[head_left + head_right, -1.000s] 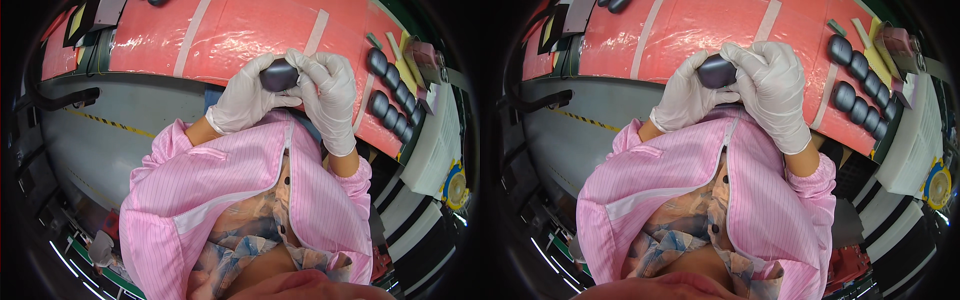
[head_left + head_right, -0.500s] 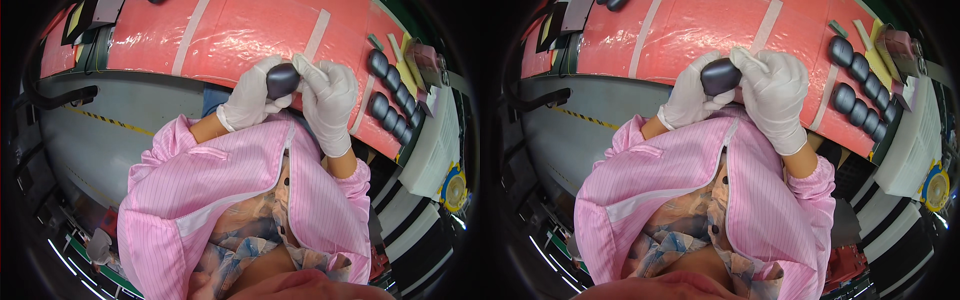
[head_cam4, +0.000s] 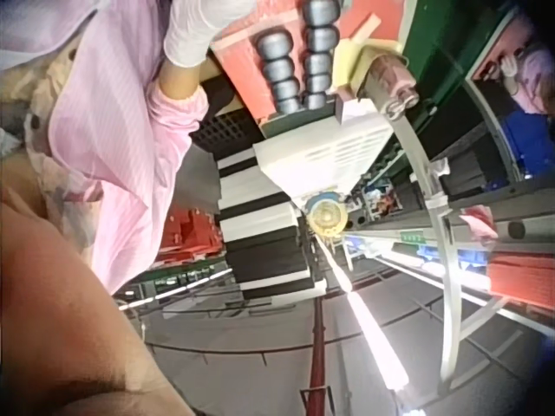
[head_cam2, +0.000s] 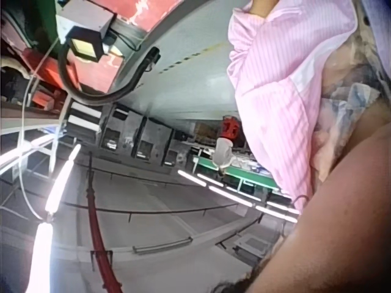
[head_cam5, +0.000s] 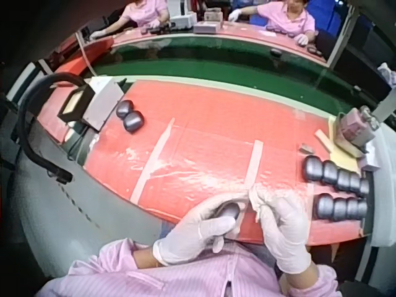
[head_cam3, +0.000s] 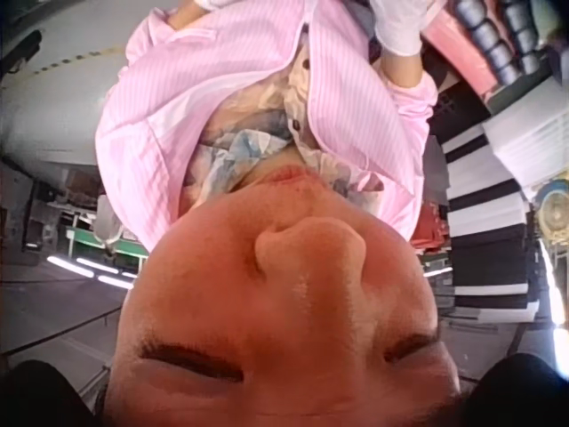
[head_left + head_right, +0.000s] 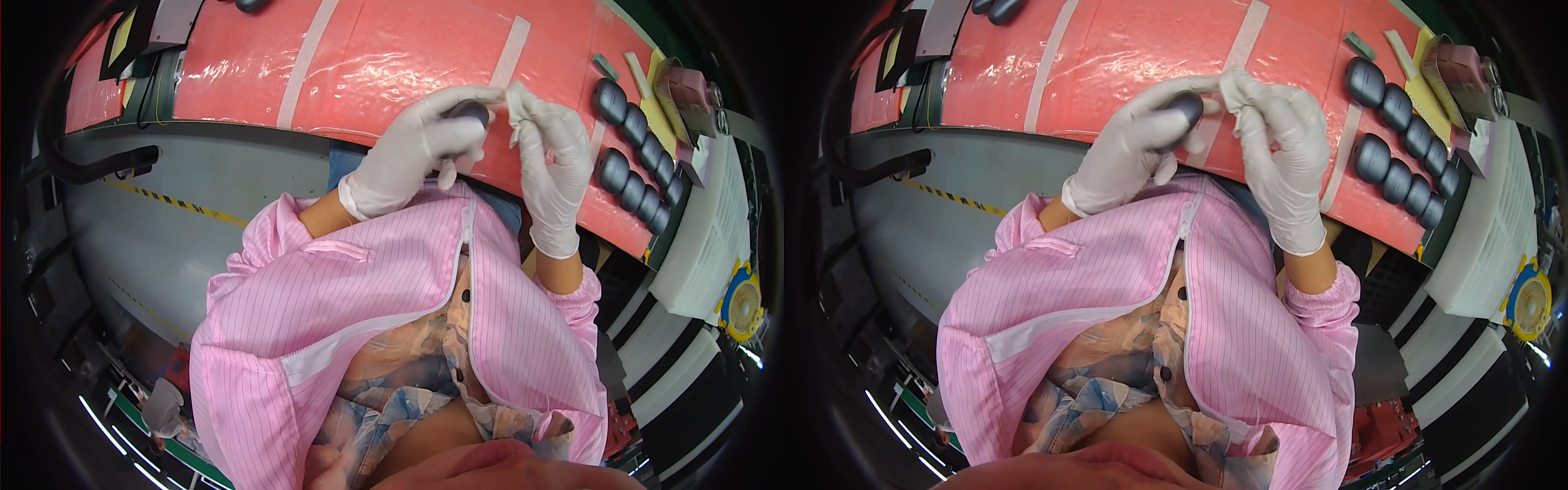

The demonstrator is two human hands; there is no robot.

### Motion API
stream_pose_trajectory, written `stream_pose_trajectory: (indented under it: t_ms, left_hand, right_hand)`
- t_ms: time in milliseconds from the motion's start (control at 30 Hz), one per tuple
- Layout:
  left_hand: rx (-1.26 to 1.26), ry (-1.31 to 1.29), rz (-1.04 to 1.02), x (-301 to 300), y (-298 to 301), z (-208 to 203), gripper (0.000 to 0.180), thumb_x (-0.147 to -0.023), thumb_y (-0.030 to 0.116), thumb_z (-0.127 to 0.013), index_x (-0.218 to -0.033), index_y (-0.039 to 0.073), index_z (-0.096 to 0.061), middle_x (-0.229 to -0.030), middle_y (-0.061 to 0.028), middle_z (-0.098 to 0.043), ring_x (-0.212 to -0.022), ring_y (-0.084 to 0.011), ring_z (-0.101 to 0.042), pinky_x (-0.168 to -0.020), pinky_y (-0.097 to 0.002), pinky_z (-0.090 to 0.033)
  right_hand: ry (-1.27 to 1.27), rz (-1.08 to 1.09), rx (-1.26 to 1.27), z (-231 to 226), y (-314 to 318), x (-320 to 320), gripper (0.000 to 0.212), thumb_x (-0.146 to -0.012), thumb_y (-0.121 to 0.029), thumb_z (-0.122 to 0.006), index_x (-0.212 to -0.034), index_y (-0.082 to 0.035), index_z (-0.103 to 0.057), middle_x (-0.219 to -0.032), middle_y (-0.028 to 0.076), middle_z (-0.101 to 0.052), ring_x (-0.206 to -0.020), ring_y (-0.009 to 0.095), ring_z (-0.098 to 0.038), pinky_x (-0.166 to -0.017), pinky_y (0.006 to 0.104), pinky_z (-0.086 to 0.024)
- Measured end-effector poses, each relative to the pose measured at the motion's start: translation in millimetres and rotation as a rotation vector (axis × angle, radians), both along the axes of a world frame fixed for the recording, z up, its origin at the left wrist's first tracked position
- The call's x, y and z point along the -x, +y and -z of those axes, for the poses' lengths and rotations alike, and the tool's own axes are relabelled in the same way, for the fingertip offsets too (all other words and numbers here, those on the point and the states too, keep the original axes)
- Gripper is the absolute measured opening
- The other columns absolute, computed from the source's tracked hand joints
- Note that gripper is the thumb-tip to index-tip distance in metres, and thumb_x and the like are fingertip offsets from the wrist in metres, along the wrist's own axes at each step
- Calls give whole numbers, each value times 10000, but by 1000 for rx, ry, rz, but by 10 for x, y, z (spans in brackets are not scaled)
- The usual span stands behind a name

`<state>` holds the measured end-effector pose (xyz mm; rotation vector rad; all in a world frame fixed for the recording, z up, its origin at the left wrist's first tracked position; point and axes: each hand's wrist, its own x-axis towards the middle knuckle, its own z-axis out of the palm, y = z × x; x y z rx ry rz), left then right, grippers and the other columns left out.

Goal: Wiping down and inspecting electronic cases on an assembly line using a cloth.

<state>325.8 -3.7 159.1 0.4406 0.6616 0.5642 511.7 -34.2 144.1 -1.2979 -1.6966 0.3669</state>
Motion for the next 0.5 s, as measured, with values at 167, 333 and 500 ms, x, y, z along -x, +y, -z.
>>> stream_pose_trajectory:
  t_ms: [167,333,500]
  left_hand:
    - [-958,561,-163,-29,-106,20,842,-738,-18,-748,-1457,70,-317,-1272,-114,-544,-1175,-154,-515,-1014,-292,-412]
    - [-1038,603,-158,2,-80,-42,923,-712,-38,-750,-1481,78,-254,-1333,-145,-521,-1216,-185,-513,-1022,-293,-410]
    - [-1095,609,-181,3,-40,6,912,-725,-34,-734,-1484,74,-241,-1325,-155,-522,-1212,-208,-524,-1025,-305,-417]
  right_hand:
    - [181,-25,130,-235,50,-29,268,-764,26,-640,-1020,-40,-681,-914,89,-628,-783,232,-590,-707,341,-489]
    - [-440,-79,-20,-386,117,102,318,-703,-46,-672,-987,-180,-715,-795,65,-563,-727,258,-562,-643,377,-459]
    - [-400,-90,26,-153,361,-84,383,-727,5,-667,-1082,-134,-695,-890,106,-597,-824,279,-582,-720,367,-479]
